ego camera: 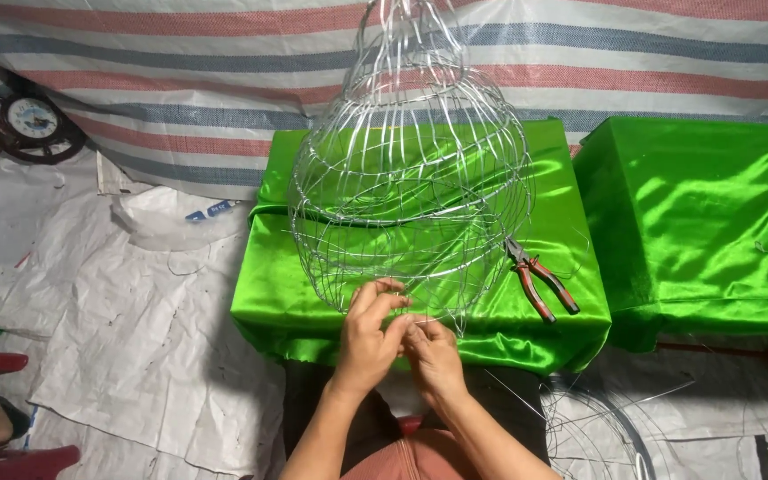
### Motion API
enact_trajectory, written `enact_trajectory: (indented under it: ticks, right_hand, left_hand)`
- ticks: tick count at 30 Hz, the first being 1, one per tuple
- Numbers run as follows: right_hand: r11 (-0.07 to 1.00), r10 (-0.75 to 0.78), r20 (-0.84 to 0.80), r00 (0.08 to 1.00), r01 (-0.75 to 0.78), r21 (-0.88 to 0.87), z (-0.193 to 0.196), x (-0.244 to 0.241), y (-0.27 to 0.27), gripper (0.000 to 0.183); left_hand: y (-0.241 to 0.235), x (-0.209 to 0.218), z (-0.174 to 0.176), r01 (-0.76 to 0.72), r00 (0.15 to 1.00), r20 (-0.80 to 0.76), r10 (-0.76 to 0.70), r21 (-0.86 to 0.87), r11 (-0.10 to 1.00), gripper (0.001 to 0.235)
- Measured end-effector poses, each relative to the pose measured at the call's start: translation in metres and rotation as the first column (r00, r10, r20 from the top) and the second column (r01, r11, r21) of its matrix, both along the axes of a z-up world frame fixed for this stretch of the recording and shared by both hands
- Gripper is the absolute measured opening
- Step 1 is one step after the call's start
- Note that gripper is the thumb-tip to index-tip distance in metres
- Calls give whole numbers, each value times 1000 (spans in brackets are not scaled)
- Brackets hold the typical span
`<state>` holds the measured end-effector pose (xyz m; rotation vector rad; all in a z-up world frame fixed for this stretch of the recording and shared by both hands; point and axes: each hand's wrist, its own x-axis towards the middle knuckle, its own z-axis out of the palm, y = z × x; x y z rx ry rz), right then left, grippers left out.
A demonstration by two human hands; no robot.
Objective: Securing wire ends on a wire frame structure by twisting and cutting them with pliers.
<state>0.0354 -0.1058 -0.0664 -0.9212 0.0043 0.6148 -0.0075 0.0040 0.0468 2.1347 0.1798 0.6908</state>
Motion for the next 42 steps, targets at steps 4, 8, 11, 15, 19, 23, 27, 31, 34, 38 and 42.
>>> enact_trajectory:
  ticks: [4, 8, 11, 15, 19, 23, 27, 31, 34, 38, 42]
  right_hand:
    - [998, 28, 149, 988, -18, -68, -7, 0, 2, 48]
    - [1000, 10, -62, 998, -11, -18, -21, -5, -2, 34]
    - [992, 12, -121, 993, -27, -121, -21, -8, -8, 37]
    - [987, 72, -182, 981, -96, -126, -26, -8, -14, 40]
    - [971, 103, -233, 967, -148, -185, -25, -9, -14, 59]
    - [985, 157, -212, 965, -168, -31, -42, -6, -16, 52]
    - [972, 150, -219, 964, -184, -144, -22, -6, -15, 70]
    - [975, 64, -250, 966, -113, -189, -34, -8, -24, 52]
    - [996, 67, -294, 953, -82, -38, -56, -7, -36, 37]
    - [993, 109, -275, 955, -96, 63, -73, -6, -43, 32]
    - [992, 111, -286, 952, -89, 89, -66, -7, -42, 28]
  left_hand:
    - [4, -10, 14, -40, 999, -9, 41, 63, 997, 11]
    - [4, -34, 5, -84, 985, -131, 109, 182, 980, 33]
    - [-8, -47, 2, -187, 980, -47, 194, 127, 974, 31]
    - [-23, -66, -64, -346, 938, -100, 331, -320, 882, 14]
    - [-27, -55, -123, -373, 924, -313, 219, -619, 691, 25]
    - [-31, -41, -118, -337, 942, -328, 79, -912, 235, 19]
    - [-30, -34, -111, -315, 949, -312, 55, -946, 76, 11]
    - [-26, -33, -108, -296, 952, -290, 95, -953, 57, 19]
    - [-26, -34, -116, -277, 960, -271, 77, -956, 99, 20]
    - [-31, -32, -121, -301, 953, -295, 68, -949, 96, 25]
    - [-35, -33, -108, -307, 951, -308, -1, -946, 102, 22]
